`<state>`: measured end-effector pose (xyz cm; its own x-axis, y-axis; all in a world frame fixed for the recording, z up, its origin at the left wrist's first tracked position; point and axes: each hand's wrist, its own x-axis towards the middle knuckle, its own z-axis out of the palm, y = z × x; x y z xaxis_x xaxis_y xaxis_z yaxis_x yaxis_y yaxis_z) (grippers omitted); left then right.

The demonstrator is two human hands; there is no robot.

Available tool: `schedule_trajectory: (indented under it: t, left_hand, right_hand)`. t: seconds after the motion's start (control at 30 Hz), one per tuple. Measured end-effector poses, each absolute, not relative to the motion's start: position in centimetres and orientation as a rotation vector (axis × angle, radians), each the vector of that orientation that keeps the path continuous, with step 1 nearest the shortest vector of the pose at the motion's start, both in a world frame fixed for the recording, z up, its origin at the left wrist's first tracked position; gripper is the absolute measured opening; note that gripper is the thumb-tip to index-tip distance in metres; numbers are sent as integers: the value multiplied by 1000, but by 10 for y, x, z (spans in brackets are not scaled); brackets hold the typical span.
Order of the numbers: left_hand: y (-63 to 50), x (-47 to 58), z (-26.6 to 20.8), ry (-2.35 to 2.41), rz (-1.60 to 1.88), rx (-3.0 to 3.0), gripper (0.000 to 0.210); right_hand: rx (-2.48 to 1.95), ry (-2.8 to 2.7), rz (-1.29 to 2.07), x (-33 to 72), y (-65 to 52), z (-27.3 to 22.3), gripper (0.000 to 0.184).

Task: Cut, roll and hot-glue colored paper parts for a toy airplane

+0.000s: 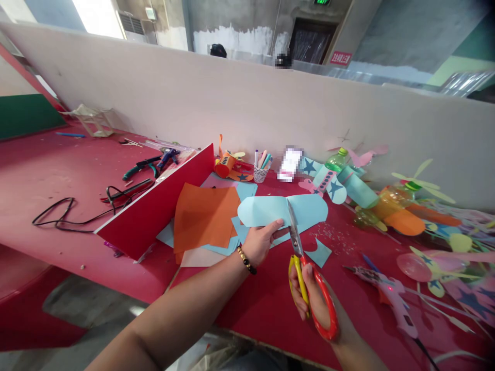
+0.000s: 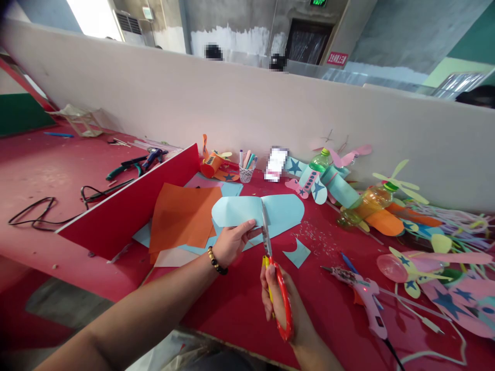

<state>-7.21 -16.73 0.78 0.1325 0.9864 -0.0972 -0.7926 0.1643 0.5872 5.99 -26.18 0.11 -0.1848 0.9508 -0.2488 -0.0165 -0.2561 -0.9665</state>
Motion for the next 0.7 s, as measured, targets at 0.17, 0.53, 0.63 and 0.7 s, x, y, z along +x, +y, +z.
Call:
schedule_trajectory:
  t: [0.17, 0.53, 0.63, 0.7]
  left_hand:
    - [-167, -72, 8, 535, 1365, 414, 24]
    - [-167, -72, 8, 552, 1366, 416, 24]
    - [-167, -72, 8, 548, 1364, 410, 25]
    - [-167, -72, 8, 547, 1362, 424, 24]
  right_hand:
    - [-1288, -1193, 1540, 60, -261, 2, 46]
    - [-1290, -1181, 1515, 58, -262, 4, 47]
    - [-1303, -1184, 1514, 59, -262, 2, 47]
    - [-1310, -1193, 1517, 59, -262, 1, 46]
